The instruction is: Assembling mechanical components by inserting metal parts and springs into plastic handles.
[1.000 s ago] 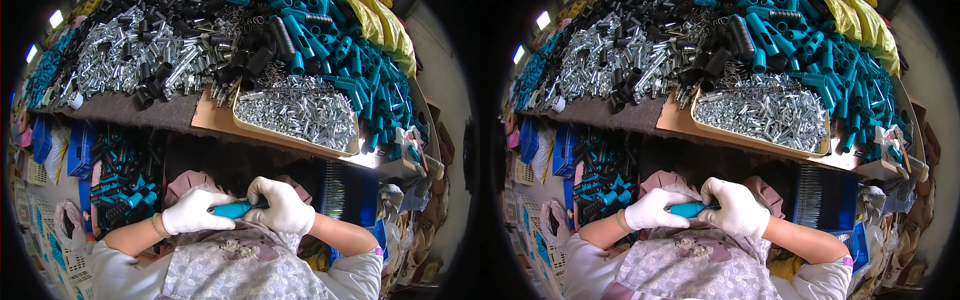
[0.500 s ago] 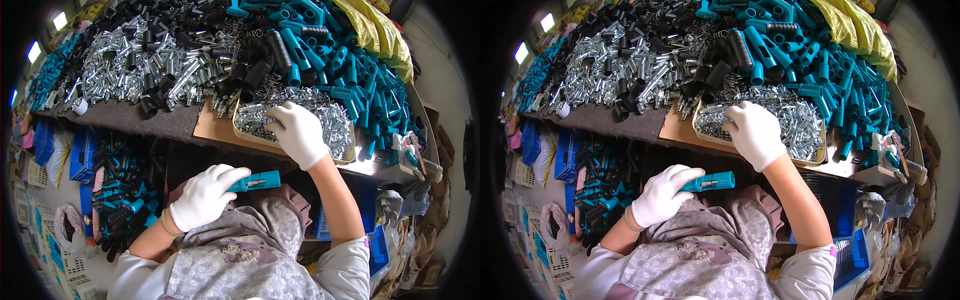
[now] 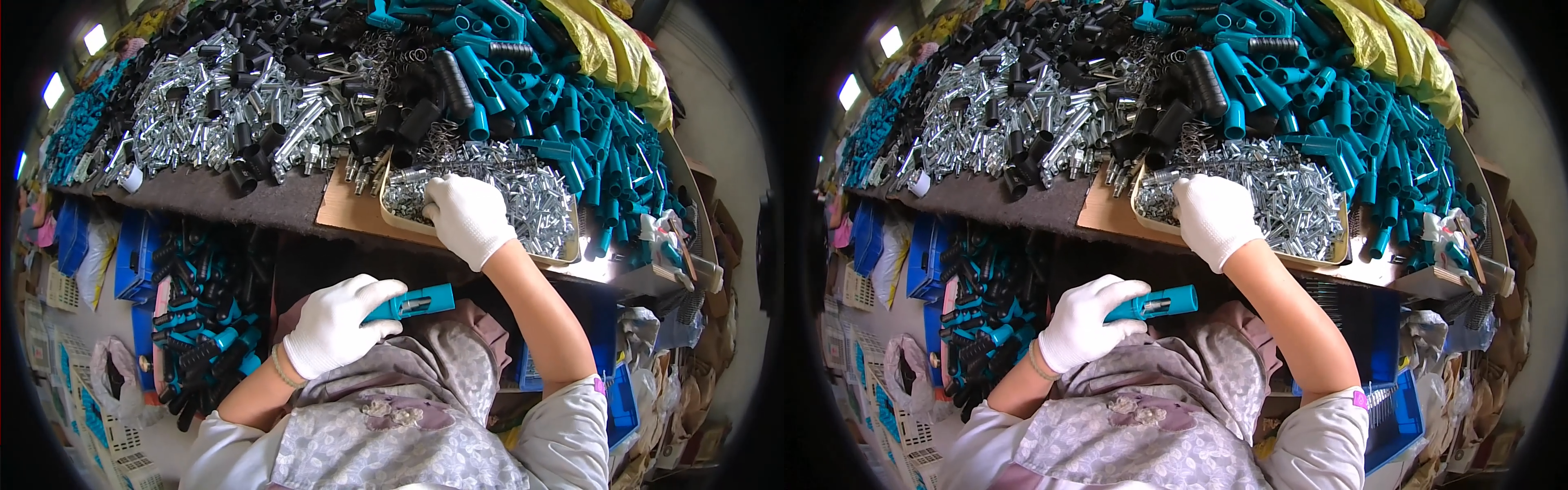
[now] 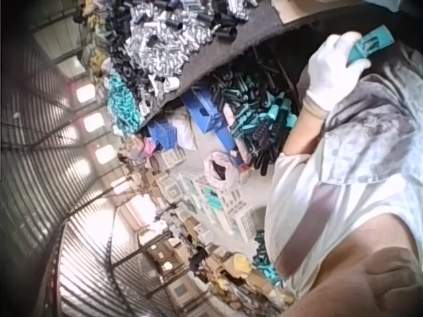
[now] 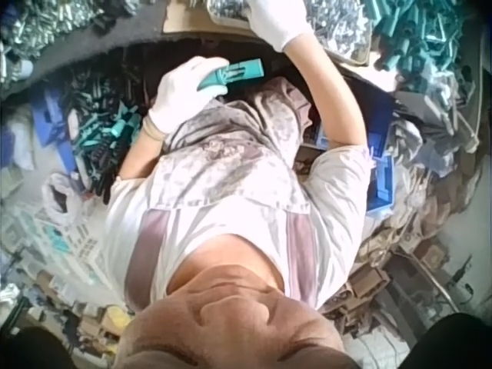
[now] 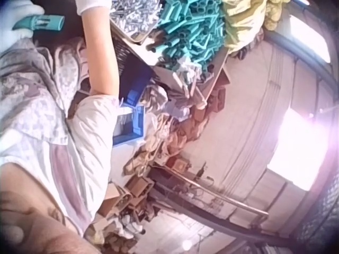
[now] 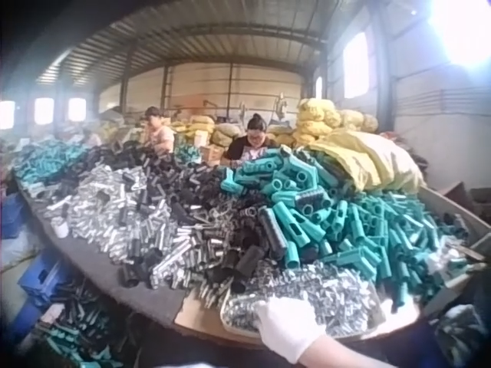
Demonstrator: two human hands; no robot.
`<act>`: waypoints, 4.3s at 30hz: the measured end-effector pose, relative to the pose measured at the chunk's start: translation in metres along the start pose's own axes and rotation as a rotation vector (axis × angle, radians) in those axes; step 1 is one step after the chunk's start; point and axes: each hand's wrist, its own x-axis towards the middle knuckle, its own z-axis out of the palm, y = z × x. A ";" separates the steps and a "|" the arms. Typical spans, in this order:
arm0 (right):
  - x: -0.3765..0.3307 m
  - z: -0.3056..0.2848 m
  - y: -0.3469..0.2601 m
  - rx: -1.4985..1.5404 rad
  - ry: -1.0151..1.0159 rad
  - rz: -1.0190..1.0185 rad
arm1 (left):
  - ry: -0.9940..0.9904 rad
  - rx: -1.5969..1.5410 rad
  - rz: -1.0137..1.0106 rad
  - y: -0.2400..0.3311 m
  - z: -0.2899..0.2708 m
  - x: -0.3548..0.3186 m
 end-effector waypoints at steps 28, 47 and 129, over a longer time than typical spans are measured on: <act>-0.080 -0.019 -0.041 0.432 -0.058 -0.305 | 0.037 0.218 0.139 0.002 -0.006 -0.004; -0.090 -0.013 -0.034 0.461 -0.051 -0.459 | 0.013 0.059 -0.052 0.007 0.003 -0.011; -0.052 0.038 -0.086 1.326 -0.091 0.321 | 0.251 -1.062 -0.605 -0.024 -0.002 -0.040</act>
